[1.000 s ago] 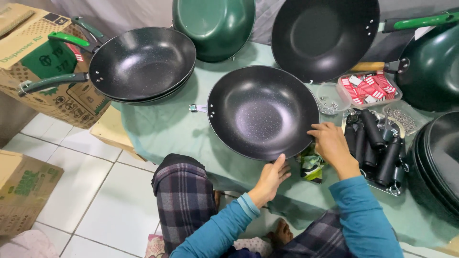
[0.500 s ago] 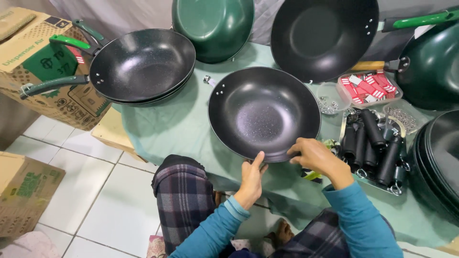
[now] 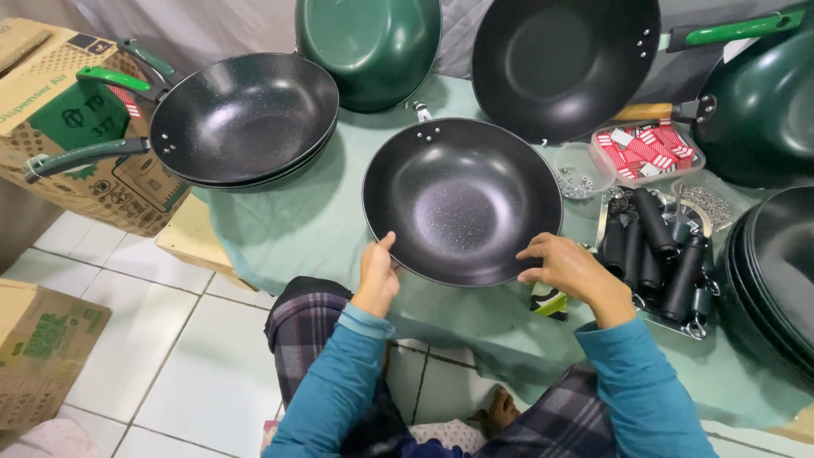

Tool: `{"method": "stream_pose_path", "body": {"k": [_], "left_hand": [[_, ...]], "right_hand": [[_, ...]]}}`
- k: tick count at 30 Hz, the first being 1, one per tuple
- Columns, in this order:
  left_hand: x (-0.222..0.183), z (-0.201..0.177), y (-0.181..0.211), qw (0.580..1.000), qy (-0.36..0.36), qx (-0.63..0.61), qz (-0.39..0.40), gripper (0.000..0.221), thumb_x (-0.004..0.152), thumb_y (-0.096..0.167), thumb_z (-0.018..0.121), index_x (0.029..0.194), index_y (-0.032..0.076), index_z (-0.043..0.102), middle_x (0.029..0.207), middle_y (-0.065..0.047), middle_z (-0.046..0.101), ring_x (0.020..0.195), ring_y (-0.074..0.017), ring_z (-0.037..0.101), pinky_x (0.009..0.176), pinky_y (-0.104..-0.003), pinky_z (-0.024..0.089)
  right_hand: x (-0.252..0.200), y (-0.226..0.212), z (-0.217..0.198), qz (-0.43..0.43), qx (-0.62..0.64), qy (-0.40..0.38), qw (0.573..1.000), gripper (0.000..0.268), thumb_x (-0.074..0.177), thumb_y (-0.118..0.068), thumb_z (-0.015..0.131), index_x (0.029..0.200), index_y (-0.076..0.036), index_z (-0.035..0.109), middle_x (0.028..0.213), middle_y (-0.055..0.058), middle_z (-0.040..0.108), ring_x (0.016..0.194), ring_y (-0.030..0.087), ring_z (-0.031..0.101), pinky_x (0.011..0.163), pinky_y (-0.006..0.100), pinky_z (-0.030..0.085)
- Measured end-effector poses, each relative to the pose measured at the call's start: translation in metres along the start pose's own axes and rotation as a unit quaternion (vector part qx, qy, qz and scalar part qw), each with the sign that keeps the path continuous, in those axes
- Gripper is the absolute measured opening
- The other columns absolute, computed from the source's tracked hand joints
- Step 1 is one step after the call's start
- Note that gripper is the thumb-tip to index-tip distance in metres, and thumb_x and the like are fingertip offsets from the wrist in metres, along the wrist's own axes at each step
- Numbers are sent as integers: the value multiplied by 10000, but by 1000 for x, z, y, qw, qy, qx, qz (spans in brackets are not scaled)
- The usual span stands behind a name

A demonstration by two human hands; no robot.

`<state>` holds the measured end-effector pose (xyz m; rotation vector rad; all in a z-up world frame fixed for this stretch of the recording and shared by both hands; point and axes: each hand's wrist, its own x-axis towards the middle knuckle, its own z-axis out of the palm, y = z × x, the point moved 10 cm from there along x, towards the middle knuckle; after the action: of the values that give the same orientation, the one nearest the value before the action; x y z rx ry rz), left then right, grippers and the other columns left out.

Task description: Assemble handles onto woks using a screwdriver and brackets

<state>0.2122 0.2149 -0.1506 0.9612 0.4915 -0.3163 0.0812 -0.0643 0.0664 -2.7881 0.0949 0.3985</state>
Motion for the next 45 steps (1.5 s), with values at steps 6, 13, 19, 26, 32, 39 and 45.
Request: {"method": "stream_pose_path", "body": {"k": [6,13,19,26,32,39,45], "left_hand": [[-73,35,77,995,6,-17,97,700,975,255,686,1578,142,349,1538,-165,477,1374,-281,503,1075,-416,445],[-158,63,64,987,6,4,160,861,911,88,678,1612,88,177,1647,-184,234,1481,-273,295,1199,-417,317],[-171,80,25,991,-35,17,126,953,890,81,724,1613,74,102,1619,-167,239,1445,-241,332,1172,-396,366],[-118,54,24,995,20,21,100,789,916,101,685,1573,142,249,1435,-76,416,1106,-174,478,841,-327,437],[-49,20,47,994,40,-4,100,904,941,184,687,1641,247,119,1639,-120,260,1387,-325,375,978,-496,301],[3,-9,37,988,47,-31,145,939,969,174,705,1649,199,57,1676,-226,130,1542,-385,173,1165,-549,201],[-119,50,70,989,38,14,143,957,912,140,701,1633,117,72,1648,-203,193,1493,-313,278,1132,-480,306]], "right_hand": [[-5,-27,-4,-4,-2,16,1000,285,866,-442,730,1034,-236,833,1022,61,786,1045,355,716,889,518,562],[5,-53,19,-90,52,53,993,257,942,-356,683,1067,-173,813,868,89,764,819,310,744,756,419,582],[-14,-94,14,-163,279,37,946,184,880,-230,767,1035,-151,826,902,85,798,604,176,735,598,301,587],[11,-18,-6,-189,30,266,945,257,922,-79,627,1100,-166,790,1087,75,722,978,288,712,796,381,580],[31,54,10,-54,-200,275,939,428,849,-77,606,1205,-275,740,1345,16,618,1175,306,632,783,421,560],[35,57,26,-57,-186,202,960,229,810,-124,679,975,-243,782,1109,-4,713,1043,305,672,782,421,575],[18,4,21,-77,-121,139,980,211,790,-232,812,999,-228,789,967,-11,718,949,236,694,831,358,583]]}}
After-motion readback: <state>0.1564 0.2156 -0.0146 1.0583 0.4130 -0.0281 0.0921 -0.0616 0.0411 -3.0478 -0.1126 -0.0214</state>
